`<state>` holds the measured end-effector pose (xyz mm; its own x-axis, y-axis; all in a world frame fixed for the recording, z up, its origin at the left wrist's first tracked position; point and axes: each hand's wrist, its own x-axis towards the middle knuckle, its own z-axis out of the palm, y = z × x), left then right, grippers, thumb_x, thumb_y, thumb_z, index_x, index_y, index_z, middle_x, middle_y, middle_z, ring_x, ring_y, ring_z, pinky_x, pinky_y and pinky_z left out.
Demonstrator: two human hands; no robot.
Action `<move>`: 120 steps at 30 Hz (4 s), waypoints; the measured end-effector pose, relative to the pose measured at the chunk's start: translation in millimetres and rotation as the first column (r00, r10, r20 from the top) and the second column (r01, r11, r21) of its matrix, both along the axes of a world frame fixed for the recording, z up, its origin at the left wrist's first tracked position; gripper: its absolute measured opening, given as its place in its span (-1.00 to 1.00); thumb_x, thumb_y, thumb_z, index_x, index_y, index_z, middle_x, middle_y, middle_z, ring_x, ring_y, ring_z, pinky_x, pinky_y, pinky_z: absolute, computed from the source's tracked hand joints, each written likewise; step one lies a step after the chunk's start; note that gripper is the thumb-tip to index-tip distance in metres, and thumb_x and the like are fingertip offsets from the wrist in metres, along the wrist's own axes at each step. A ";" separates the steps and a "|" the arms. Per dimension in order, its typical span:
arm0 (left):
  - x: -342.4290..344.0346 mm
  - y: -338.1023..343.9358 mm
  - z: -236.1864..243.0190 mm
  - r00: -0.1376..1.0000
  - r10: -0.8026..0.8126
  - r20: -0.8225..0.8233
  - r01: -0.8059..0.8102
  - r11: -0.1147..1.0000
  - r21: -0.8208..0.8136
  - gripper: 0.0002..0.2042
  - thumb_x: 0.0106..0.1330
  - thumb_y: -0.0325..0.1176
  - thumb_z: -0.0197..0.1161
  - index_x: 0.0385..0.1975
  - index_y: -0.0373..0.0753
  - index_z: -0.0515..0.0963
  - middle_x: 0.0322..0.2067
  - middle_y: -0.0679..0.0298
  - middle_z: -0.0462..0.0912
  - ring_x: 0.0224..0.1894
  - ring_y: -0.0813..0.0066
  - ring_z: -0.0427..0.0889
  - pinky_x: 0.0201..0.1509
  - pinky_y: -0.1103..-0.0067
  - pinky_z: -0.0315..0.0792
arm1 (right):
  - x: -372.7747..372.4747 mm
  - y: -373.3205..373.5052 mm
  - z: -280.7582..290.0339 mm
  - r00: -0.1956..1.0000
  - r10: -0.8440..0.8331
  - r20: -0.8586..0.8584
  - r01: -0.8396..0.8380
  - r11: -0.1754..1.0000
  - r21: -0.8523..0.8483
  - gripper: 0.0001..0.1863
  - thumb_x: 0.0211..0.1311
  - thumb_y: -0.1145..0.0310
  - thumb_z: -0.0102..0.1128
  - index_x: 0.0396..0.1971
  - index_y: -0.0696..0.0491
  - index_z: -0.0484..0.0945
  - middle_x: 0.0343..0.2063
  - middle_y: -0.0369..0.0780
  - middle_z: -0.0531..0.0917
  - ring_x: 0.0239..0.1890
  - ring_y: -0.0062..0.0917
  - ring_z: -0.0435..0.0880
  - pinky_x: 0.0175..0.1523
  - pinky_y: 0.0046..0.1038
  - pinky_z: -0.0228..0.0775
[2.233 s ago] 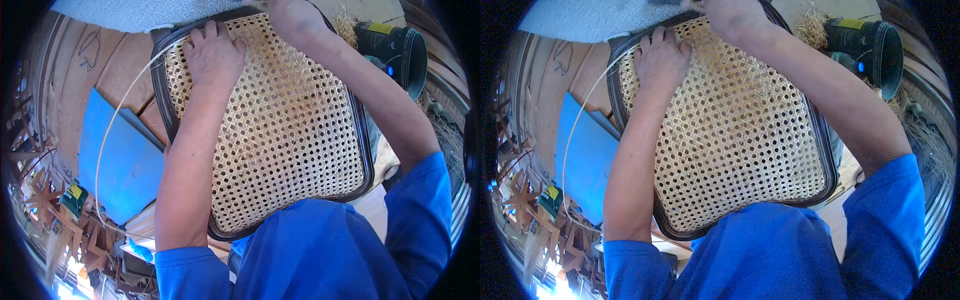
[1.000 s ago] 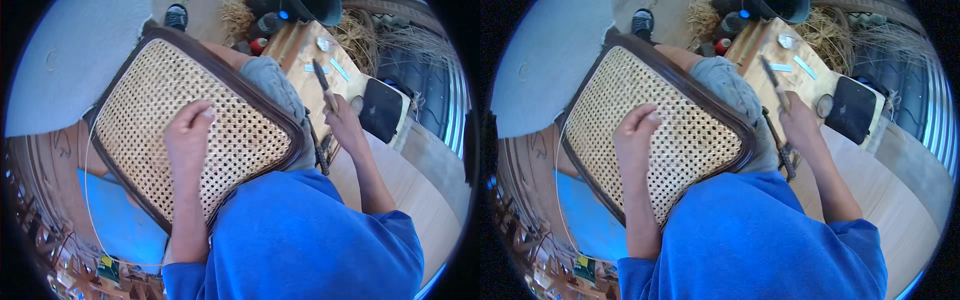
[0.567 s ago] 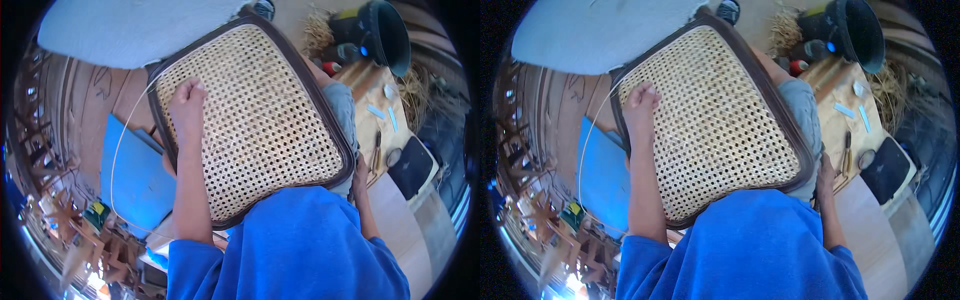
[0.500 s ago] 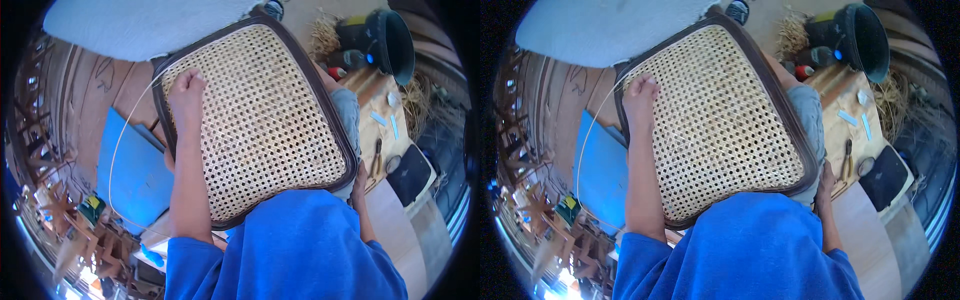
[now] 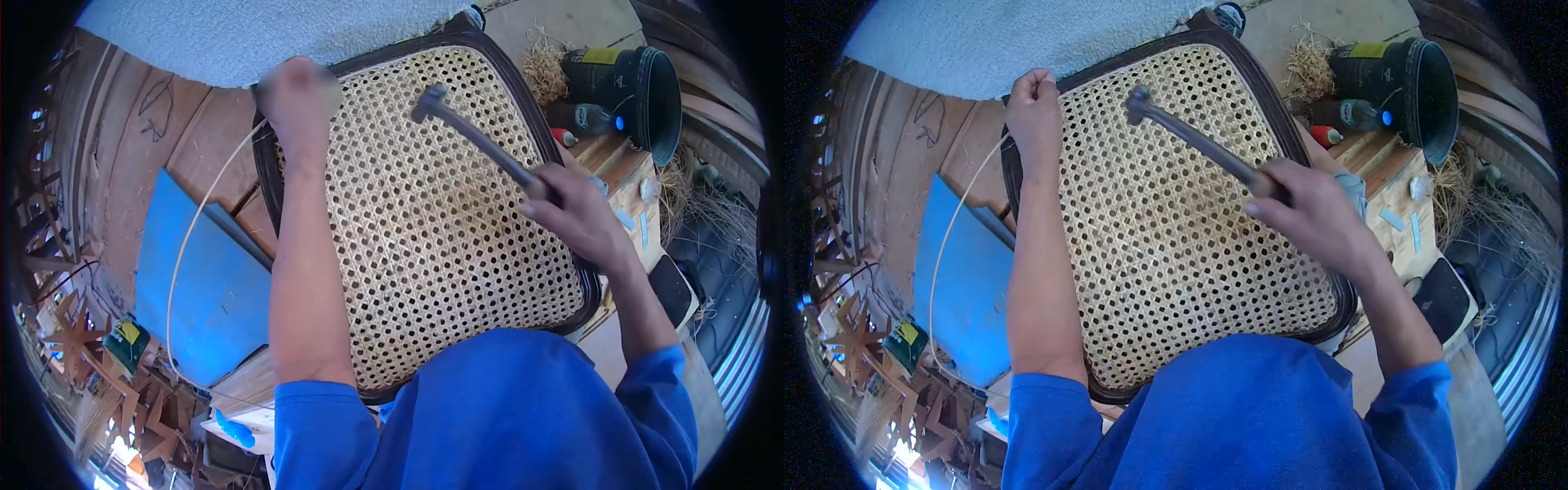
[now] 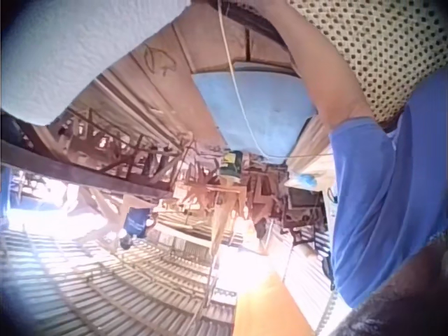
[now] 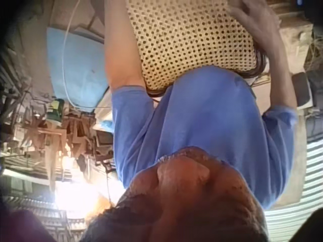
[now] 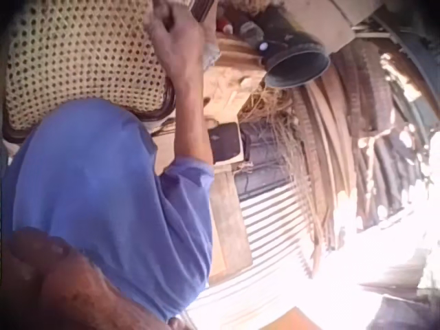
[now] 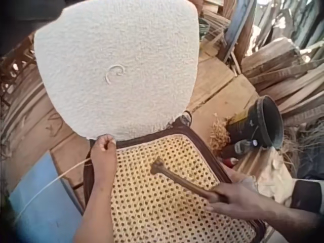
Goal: Repairing a woven cane chair seat using a hammer and spline.
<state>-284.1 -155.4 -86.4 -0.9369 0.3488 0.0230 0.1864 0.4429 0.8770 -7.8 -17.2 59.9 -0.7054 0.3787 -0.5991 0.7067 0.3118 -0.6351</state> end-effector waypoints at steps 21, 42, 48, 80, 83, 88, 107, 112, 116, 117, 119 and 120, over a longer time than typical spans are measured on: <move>-1.2 0.8 -13.8 0.991 -0.039 -0.128 0.033 0.998 -0.051 -0.85 0.24 -0.40 0.18 -0.28 -0.33 0.59 -0.42 0.13 0.67 -0.39 0.38 0.65 -0.20 0.51 0.49 | -95.7 -12.2 -81.6 0.976 0.180 -0.120 -0.155 0.969 0.192 -0.72 0.35 0.21 0.06 -0.21 0.14 0.51 -0.58 -0.10 0.55 -0.55 -0.35 0.57 -0.38 -0.35 0.38; 2.1 1.2 -14.3 0.969 -0.169 -0.181 0.116 0.956 -0.269 -0.81 0.28 -0.28 0.14 -0.24 -0.23 0.60 -0.33 0.11 0.67 -0.24 0.12 0.63 -0.12 0.35 0.47 | -89.6 -11.4 -84.9 0.998 -0.053 -0.044 0.050 0.996 -0.077 -0.66 0.39 0.16 0.00 -0.24 0.20 0.49 -0.65 -0.32 0.43 -0.74 -0.68 0.46 -0.61 -0.57 0.33; 0.1 9.6 -22.0 0.906 -0.336 -0.256 0.162 0.835 -0.526 -0.83 0.27 -0.25 0.13 -0.28 -0.11 0.63 -0.24 0.16 0.64 -0.09 0.11 0.54 -0.01 0.28 0.42 | -77.2 -11.9 -84.8 0.959 -0.273 -0.070 0.251 0.941 -0.227 -0.70 0.37 0.18 0.02 -0.28 0.17 0.47 -0.64 -0.34 0.44 -0.71 -0.72 0.43 -0.58 -0.63 0.31; 3.9 17.9 -16.6 0.952 -0.292 -0.096 0.157 0.728 -0.667 -0.77 0.31 -0.24 0.05 -0.21 -0.09 0.64 -0.15 0.19 0.65 -0.03 0.11 0.50 0.12 0.29 0.33 | -73.8 -6.8 -101.6 0.962 -0.220 -0.163 0.188 0.964 -0.188 -0.70 0.37 0.17 0.05 -0.32 0.15 0.45 -0.70 -0.36 0.42 -0.71 -0.73 0.43 -0.59 -0.61 0.30; 7.3 20.9 -16.6 0.955 -0.285 -0.080 0.154 0.710 -0.687 -0.77 0.31 -0.26 0.03 -0.21 -0.09 0.64 -0.15 0.19 0.65 -0.01 0.11 0.49 0.13 0.28 0.31 | -73.5 -5.6 -99.0 0.963 -0.237 -0.125 0.210 0.957 -0.201 -0.70 0.37 0.18 0.05 -0.32 0.16 0.45 -0.70 -0.36 0.42 -0.71 -0.73 0.43 -0.59 -0.61 0.31; 4.7 18.0 -18.0 0.952 -0.290 -0.093 0.145 0.700 -0.700 -0.76 0.32 -0.27 0.01 -0.20 -0.09 0.63 -0.14 0.19 0.64 0.01 0.11 0.47 0.15 0.25 0.28 | -72.7 -6.6 -102.2 0.960 -0.216 -0.177 0.188 0.969 -0.162 -0.72 0.36 0.21 0.06 -0.32 0.16 0.45 -0.70 -0.35 0.43 -0.72 -0.73 0.44 -0.60 -0.59 0.31; 11.8 21.3 -14.2 0.938 -0.324 -0.124 0.143 0.689 -0.711 -0.80 0.31 -0.23 0.05 -0.20 -0.03 0.60 -0.11 0.25 0.62 0.02 0.13 0.45 0.12 0.21 0.28 | -73.8 -10.4 -98.2 0.956 -0.199 -0.216 0.170 0.975 -0.144 -0.76 0.32 0.25 0.11 -0.31 0.15 0.45 -0.70 -0.33 0.45 -0.69 -0.69 0.46 -0.57 -0.56 0.34; 12.6 21.4 -16.4 0.924 -0.347 -0.160 0.134 0.687 -0.715 -0.81 0.29 -0.25 0.05 -0.23 -0.03 0.60 -0.15 0.24 0.62 0.02 0.13 0.45 0.04 0.20 0.31 | -71.9 -14.1 -85.5 0.980 -0.151 -0.129 0.129 0.978 -0.163 -0.77 0.32 0.26 0.09 -0.31 0.15 0.45 -0.68 -0.32 0.45 -0.69 -0.69 0.44 -0.57 -0.56 0.33; 17.2 21.1 -13.8 0.912 -0.358 -0.199 0.095 0.658 -0.747 -0.83 0.26 -0.28 0.07 -0.26 -0.04 0.60 -0.21 0.21 0.61 -0.04 0.14 0.49 -0.02 0.20 0.32 | -59.8 -22.8 -80.1 0.976 -0.211 -0.044 0.187 0.930 -0.315 -0.76 0.33 0.26 0.08 -0.33 0.16 0.44 -0.65 -0.34 0.45 -0.70 -0.70 0.43 -0.58 -0.59 0.32; 18.3 21.5 -13.0 0.907 -0.366 -0.209 0.093 0.657 -0.748 -0.83 0.26 -0.28 0.07 -0.26 -0.05 0.59 -0.21 0.22 0.61 -0.05 0.14 0.50 -0.03 0.19 0.32 | -57.0 -22.3 -73.9 0.971 -0.238 -0.005 0.220 0.905 -0.365 -0.76 0.34 0.27 0.08 -0.30 0.17 0.44 -0.63 -0.34 0.45 -0.69 -0.72 0.44 -0.58 -0.61 0.32; 18.6 22.5 -13.2 0.903 -0.372 -0.216 0.094 0.661 -0.745 -0.83 0.27 -0.28 0.06 -0.26 -0.05 0.59 -0.21 0.22 0.61 -0.06 0.14 0.50 -0.04 0.19 0.32 | -54.9 -21.8 -69.6 0.966 -0.258 -0.007 0.240 0.906 -0.348 -0.76 0.34 0.27 0.08 -0.28 0.17 0.44 -0.63 -0.34 0.44 -0.69 -0.72 0.44 -0.58 -0.61 0.33; 17.6 23.2 -13.6 0.906 -0.365 -0.214 0.086 0.654 -0.752 -0.83 0.27 -0.28 0.06 -0.26 -0.05 0.60 -0.21 0.23 0.61 -0.05 0.14 0.50 -0.03 0.18 0.31 | -53.1 -21.5 -68.0 0.959 -0.284 -0.007 0.266 0.905 -0.333 -0.77 0.34 0.28 0.08 -0.27 0.18 0.45 -0.62 -0.34 0.44 -0.69 -0.72 0.43 -0.58 -0.60 0.33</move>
